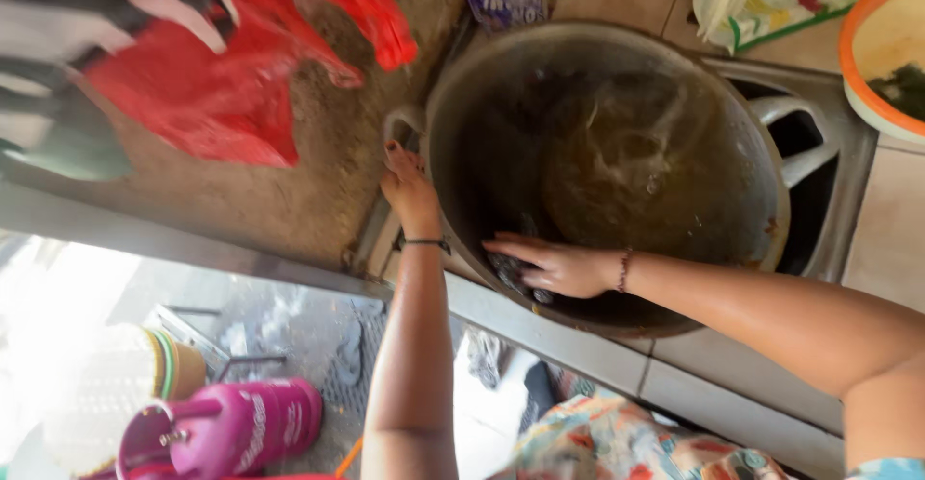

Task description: The person washes a large metal pot in a kitchen sink using a red spatula, a green scouring pad, and running water. They scrub the interior and exterior surfaces, rinse the pot thoroughly, and then wipe the sink area with a cloth.

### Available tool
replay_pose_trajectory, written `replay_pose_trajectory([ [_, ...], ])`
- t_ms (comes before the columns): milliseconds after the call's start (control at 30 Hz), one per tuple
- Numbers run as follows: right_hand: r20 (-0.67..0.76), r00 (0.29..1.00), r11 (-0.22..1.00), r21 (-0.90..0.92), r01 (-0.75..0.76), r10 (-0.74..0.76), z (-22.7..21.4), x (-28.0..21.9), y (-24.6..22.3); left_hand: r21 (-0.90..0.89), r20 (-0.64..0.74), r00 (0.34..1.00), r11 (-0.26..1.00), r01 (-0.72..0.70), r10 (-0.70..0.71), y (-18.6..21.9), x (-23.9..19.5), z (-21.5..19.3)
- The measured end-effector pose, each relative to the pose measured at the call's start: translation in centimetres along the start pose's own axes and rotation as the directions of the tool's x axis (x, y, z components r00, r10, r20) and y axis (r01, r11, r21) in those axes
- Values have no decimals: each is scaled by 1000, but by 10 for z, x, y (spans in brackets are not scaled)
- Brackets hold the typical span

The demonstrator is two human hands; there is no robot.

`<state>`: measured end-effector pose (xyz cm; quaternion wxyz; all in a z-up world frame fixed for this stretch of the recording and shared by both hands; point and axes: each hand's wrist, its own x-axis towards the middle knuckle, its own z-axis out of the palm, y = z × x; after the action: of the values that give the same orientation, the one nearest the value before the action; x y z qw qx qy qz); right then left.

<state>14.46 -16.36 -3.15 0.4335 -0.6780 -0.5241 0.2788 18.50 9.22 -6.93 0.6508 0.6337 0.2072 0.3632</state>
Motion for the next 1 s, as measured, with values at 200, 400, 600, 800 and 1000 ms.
replay_pose_trajectory([
  [200, -173, 983, 978, -208, 18, -55, 20, -4, -66, 96, -35, 999, 995, 21, -17, -8, 4, -2],
  [400, -95, 981, 860, -500, 101, -171, 31, -106, -48, 97, -1, 999, 994, -45, 45, -12, 7, -3],
  [600, 69, 978, 874, -465, -142, 195, -49, -227, 8, -9, 7, 995, 995, -100, 100, -18, 20, 0],
  [800, -43, 943, 877, -356, -322, 329, -31, -210, 48, -27, 21, 985, 985, -171, 172, -8, 21, 5],
  [1000, -126, 914, 772, -498, -395, 386, -53, -190, 76, -103, 40, 992, 988, -116, 121, 7, 13, 4],
])
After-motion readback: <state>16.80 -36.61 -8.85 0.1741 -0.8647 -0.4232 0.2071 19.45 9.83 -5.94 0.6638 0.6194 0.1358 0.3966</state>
